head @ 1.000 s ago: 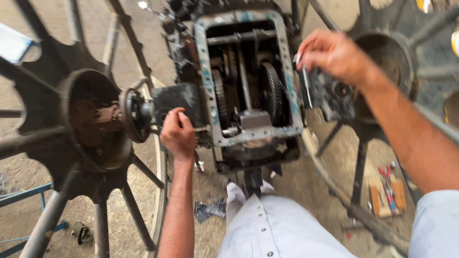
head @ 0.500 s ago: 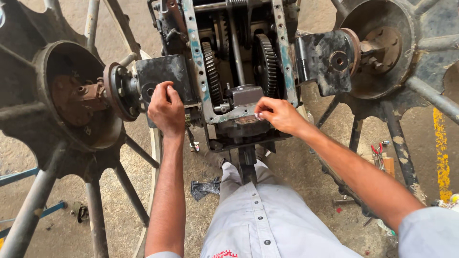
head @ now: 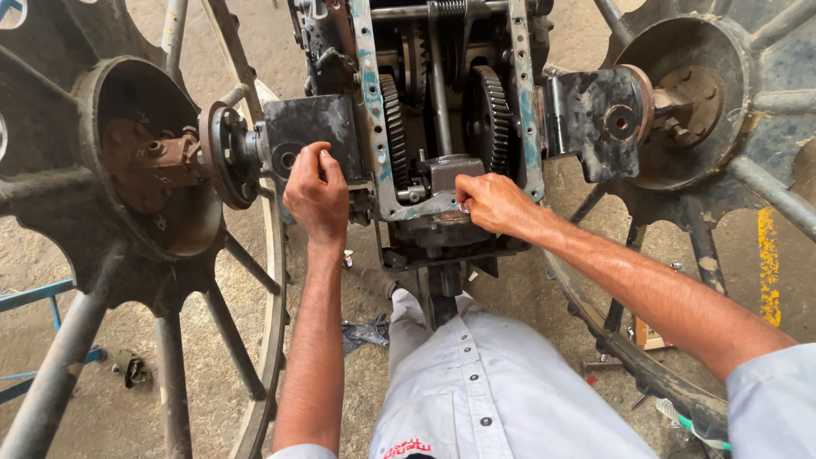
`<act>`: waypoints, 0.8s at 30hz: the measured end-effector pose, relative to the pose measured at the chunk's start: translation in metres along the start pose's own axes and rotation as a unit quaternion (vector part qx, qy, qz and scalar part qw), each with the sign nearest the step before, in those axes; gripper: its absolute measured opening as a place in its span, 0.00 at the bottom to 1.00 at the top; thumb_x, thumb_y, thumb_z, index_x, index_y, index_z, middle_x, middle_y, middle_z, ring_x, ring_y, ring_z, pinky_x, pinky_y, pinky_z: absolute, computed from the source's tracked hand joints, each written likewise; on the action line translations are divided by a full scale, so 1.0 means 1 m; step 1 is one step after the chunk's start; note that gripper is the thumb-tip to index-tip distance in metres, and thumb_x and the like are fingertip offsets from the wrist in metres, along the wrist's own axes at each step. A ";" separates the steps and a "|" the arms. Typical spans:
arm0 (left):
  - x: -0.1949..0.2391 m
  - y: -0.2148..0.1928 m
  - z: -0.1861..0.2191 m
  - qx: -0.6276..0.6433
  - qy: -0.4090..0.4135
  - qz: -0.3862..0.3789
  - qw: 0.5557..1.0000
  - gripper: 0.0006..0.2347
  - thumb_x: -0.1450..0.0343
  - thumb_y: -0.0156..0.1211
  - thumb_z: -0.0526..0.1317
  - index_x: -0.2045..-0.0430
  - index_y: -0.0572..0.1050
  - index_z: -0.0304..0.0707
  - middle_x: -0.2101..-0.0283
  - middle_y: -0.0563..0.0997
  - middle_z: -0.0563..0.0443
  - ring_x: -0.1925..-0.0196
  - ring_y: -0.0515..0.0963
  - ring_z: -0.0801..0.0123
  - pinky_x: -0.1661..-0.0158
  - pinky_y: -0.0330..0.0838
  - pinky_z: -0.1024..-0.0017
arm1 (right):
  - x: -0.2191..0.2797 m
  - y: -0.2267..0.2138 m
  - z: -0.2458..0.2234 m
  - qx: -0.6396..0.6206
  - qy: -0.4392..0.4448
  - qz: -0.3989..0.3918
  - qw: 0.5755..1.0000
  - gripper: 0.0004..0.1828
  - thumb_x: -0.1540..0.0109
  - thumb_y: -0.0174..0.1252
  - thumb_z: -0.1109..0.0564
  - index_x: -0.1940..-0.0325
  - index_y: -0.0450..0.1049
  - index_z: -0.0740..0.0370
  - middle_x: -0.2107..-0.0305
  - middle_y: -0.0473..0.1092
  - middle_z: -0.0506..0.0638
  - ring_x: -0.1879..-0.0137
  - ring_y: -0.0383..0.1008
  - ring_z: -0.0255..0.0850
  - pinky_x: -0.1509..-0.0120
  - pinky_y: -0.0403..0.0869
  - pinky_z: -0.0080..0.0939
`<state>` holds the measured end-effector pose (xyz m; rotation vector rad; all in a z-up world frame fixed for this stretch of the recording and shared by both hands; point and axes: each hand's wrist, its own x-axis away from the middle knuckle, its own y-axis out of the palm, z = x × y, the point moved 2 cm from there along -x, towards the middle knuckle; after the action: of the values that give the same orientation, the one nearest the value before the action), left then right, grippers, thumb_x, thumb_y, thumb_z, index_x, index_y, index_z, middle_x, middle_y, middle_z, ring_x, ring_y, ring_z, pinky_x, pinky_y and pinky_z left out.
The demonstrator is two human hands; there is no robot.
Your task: The person applies a substance to the edges of a transmission housing, points to various internal gears and bolts, and wipes down the surrounding machinery and their hands with a cloth.
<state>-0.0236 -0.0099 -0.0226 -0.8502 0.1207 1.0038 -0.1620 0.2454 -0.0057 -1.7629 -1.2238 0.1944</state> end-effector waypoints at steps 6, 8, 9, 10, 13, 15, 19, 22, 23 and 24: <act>-0.003 -0.008 0.012 0.009 -0.008 0.000 1.000 0.05 0.25 0.55 0.32 0.63 0.80 0.35 0.66 0.84 0.47 0.70 0.83 0.65 0.70 0.76 0.67 | 0.000 0.005 0.004 -0.013 0.026 0.024 0.999 0.07 0.42 0.51 0.66 0.63 0.73 0.65 0.70 0.78 0.58 0.60 0.80 0.56 0.56 0.75 0.57; -0.004 -0.009 0.017 0.007 -0.005 0.002 1.000 0.05 0.25 0.55 0.32 0.63 0.79 0.35 0.66 0.84 0.47 0.69 0.83 0.62 0.69 0.75 0.65 | -0.002 0.009 0.009 -0.028 0.053 0.030 0.998 0.08 0.43 0.51 0.65 0.63 0.74 0.64 0.70 0.78 0.58 0.60 0.80 0.55 0.56 0.75 0.56; -0.004 -0.013 0.018 0.005 -0.004 0.004 1.000 0.05 0.25 0.55 0.32 0.63 0.79 0.35 0.66 0.84 0.47 0.69 0.83 0.61 0.68 0.75 0.64 | -0.003 0.011 0.012 -0.037 0.066 0.036 0.996 0.08 0.44 0.52 0.64 0.63 0.75 0.63 0.70 0.78 0.59 0.60 0.80 0.55 0.56 0.75 0.56; -0.005 -0.014 0.020 0.008 -0.008 -0.001 1.000 0.05 0.25 0.55 0.32 0.63 0.79 0.35 0.66 0.84 0.47 0.69 0.83 0.61 0.68 0.75 0.64 | -0.004 0.011 0.016 -0.045 0.078 0.041 0.995 0.08 0.45 0.53 0.63 0.64 0.76 0.63 0.70 0.78 0.59 0.60 0.80 0.55 0.56 0.75 0.55; -0.007 -0.018 0.022 0.009 -0.014 -0.003 1.000 0.05 0.25 0.55 0.33 0.63 0.79 0.35 0.66 0.83 0.46 0.68 0.83 0.58 0.68 0.74 0.62 | -0.013 0.014 0.020 -0.003 0.046 0.035 0.998 0.06 0.46 0.58 0.61 0.66 0.77 0.62 0.70 0.78 0.58 0.60 0.79 0.56 0.57 0.75 0.54; -0.005 -0.021 0.024 0.005 0.001 0.000 1.000 0.05 0.25 0.56 0.33 0.63 0.79 0.35 0.66 0.83 0.44 0.68 0.82 0.55 0.67 0.74 0.61 | -0.013 0.014 0.025 0.045 0.119 -0.125 0.984 0.05 0.45 0.58 0.61 0.67 0.78 0.62 0.72 0.79 0.56 0.62 0.81 0.51 0.58 0.76 0.52; -0.006 -0.021 0.022 0.013 -0.006 0.011 1.000 0.04 0.25 0.56 0.34 0.64 0.79 0.36 0.67 0.83 0.45 0.68 0.83 0.57 0.67 0.74 0.61 | 0.016 0.003 0.032 -0.021 0.146 -0.200 0.969 0.05 0.45 0.55 0.63 0.68 0.77 0.63 0.75 0.80 0.51 0.66 0.83 0.44 0.61 0.78 0.45; -0.002 -0.014 0.017 0.019 -0.013 0.000 1.000 0.05 0.25 0.55 0.34 0.64 0.79 0.36 0.67 0.83 0.46 0.69 0.83 0.59 0.68 0.74 0.62 | 0.074 0.014 0.056 0.063 0.131 -0.215 0.966 0.06 0.40 0.55 0.59 0.63 0.77 0.59 0.70 0.78 0.53 0.63 0.81 0.44 0.59 0.78 0.46; -0.002 -0.012 0.015 0.021 -0.024 -0.010 0.999 0.05 0.25 0.55 0.34 0.64 0.79 0.36 0.68 0.83 0.47 0.71 0.83 0.60 0.69 0.74 0.63 | 0.102 0.019 0.066 0.088 0.168 -0.253 0.949 0.07 0.38 0.53 0.59 0.59 0.76 0.57 0.67 0.77 0.53 0.60 0.80 0.44 0.58 0.80 0.47; -0.004 -0.011 0.013 0.023 -0.035 -0.018 0.999 0.05 0.25 0.55 0.34 0.64 0.79 0.36 0.69 0.83 0.47 0.72 0.83 0.61 0.70 0.74 0.63 | 0.130 0.021 0.073 0.086 0.150 -0.286 0.942 0.09 0.39 0.54 0.58 0.57 0.78 0.56 0.62 0.78 0.54 0.57 0.80 0.44 0.54 0.81 0.47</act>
<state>-0.0209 -0.0068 -0.0055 -0.7731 0.0686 0.9916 -0.1282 0.3919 -0.0139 -1.1723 -1.3864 -0.2901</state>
